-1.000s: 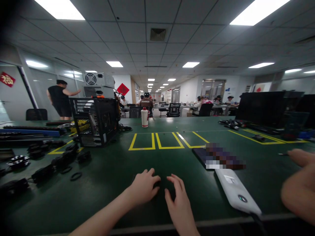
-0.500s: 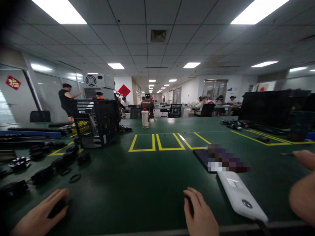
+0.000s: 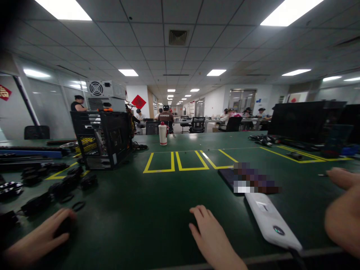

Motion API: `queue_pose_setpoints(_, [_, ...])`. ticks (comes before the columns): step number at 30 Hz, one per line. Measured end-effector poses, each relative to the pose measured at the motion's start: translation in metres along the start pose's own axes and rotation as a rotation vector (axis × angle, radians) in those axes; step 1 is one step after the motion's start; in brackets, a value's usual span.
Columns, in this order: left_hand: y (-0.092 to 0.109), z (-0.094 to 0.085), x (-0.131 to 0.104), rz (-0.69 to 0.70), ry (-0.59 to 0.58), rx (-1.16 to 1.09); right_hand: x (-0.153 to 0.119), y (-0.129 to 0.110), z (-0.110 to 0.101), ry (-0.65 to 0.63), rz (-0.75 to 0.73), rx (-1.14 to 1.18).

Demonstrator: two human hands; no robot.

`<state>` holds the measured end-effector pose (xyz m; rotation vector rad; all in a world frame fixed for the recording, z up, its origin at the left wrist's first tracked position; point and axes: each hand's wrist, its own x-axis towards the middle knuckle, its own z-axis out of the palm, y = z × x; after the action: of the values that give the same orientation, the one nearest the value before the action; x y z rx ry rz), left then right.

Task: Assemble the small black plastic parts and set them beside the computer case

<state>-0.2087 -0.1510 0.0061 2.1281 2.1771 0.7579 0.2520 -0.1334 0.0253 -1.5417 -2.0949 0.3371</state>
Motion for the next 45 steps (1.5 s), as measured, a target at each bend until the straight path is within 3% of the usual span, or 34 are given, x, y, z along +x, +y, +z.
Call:
queue_pose_setpoints(2, [0.050, 0.018, 0.026, 0.095, -0.153, -0.092, 0.024, -0.019, -0.001, -0.119, -0.100, 0.057])
queue_pose_setpoints(7, [0.176, 0.074, 0.096, 0.301, -0.302, -0.208, 0.097, -0.039, 0.029, -0.263, -0.125, 0.258])
queue_pose_setpoints(9, [0.207, 0.095, 0.113, 0.344, -0.312, -0.263, 0.119, -0.034, 0.045, -0.274, -0.132, 0.352])
queue_pose_setpoints(11, [0.222, 0.110, 0.122, 0.358, -0.309, -0.324, 0.132, -0.025, 0.056, -0.259, -0.130, 0.460])
queue_pose_setpoints(15, [0.220, 0.127, 0.125, 0.296, -0.306, -0.539, 0.137, -0.011, 0.061, -0.281, -0.043, 0.787])
queue_pose_setpoints(19, [0.205, 0.129, 0.124, 0.229, -0.314, -0.675, 0.135, -0.010, 0.055, -0.342, 0.100, 0.996])
queue_pose_setpoints(26, [0.200, 0.127, 0.126, 0.245, -0.290, -0.649, 0.137, -0.007, 0.053, -0.335, 0.167, 1.085])
queue_pose_setpoints(35, [0.199, 0.138, 0.127, 0.239, -0.248, -0.740, 0.140, -0.001, 0.058, -0.316, 0.163, 1.206])
queue_pose_setpoints(45, [0.201, 0.133, 0.124, 0.178, -0.280, -0.826, 0.140, -0.002, 0.061, -0.266, 0.239, 1.224])
